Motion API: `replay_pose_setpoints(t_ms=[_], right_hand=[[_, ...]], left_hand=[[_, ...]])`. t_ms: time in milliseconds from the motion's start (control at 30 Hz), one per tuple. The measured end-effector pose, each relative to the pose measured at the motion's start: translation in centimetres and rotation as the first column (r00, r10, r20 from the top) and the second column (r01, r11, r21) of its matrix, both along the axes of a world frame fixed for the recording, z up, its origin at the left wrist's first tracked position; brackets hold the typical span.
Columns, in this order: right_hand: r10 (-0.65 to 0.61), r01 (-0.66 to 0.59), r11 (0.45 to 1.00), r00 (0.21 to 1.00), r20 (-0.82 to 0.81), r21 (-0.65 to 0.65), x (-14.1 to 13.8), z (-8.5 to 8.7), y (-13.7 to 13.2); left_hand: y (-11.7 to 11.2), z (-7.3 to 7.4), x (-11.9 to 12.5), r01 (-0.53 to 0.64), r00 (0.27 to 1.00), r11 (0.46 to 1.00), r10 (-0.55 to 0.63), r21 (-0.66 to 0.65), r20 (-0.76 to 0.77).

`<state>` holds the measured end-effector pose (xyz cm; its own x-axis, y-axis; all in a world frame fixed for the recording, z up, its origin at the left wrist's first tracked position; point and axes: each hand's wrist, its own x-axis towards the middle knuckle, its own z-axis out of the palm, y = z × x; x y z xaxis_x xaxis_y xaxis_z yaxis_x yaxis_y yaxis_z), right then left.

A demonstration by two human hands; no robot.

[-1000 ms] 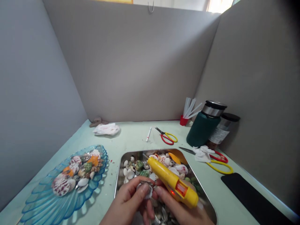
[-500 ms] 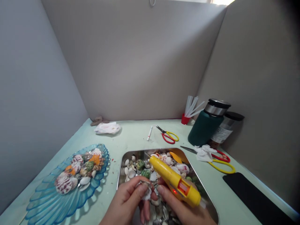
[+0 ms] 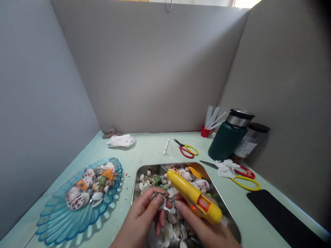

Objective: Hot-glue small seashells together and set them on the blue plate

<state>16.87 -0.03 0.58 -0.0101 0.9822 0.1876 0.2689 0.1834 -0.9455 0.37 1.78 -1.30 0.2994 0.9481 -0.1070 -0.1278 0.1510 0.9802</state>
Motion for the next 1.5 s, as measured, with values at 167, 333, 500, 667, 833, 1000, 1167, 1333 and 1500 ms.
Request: replay_pose_setpoints(t_ms=[167,333,500,667,833,1000,1167,1333,1500], right_hand=[[-0.021,0.019,0.998,1.0,-0.023,-0.057,0.1,-0.1,0.0],[-0.083,0.078,0.992,0.995,-0.052,-0.095,0.0,-0.5,0.3],[-0.118,0.113,0.968,0.993,-0.008,-0.225,0.1,-0.9,0.4],[-0.105,0.098,0.986,0.993,-0.048,-0.137,-0.1,-0.3,0.3],[-0.075,0.068,0.992,0.995,-0.06,-0.106,-0.2,-0.1,0.2],[-0.102,0.094,0.984,0.994,-0.044,-0.15,-0.1,-0.5,0.2],[-0.112,0.108,0.979,0.994,-0.014,-0.172,0.0,-0.8,0.2],[-0.153,0.149,0.975,0.988,-0.012,-0.162,0.0,-1.0,0.1],[-0.094,0.092,0.984,0.996,-0.006,-0.153,0.2,-1.0,0.1]], left_hand=[[-0.1,-0.2,0.0,0.002,1.0,1.0,-0.002,0.003,0.029],[0.6,-0.6,-0.3,0.017,0.995,0.999,-0.013,-0.041,0.094],[0.7,-0.5,-0.3,0.007,0.991,0.999,-0.002,-0.04,0.132],[0.4,-0.2,-0.3,-0.024,0.995,0.999,0.027,-0.031,0.101],[0.5,-0.6,-0.2,0.0,0.993,1.0,0.0,-0.004,0.119],[0.4,-0.5,-0.2,0.009,0.994,1.0,-0.01,0.012,0.11],[0.3,-0.7,-0.2,0.022,0.992,1.0,-0.024,0.017,0.127],[0.4,-1.0,-0.3,0.019,0.99,1.0,-0.016,-0.021,0.141],[0.3,-0.8,-0.4,0.075,0.989,0.991,-0.06,-0.11,0.136]])
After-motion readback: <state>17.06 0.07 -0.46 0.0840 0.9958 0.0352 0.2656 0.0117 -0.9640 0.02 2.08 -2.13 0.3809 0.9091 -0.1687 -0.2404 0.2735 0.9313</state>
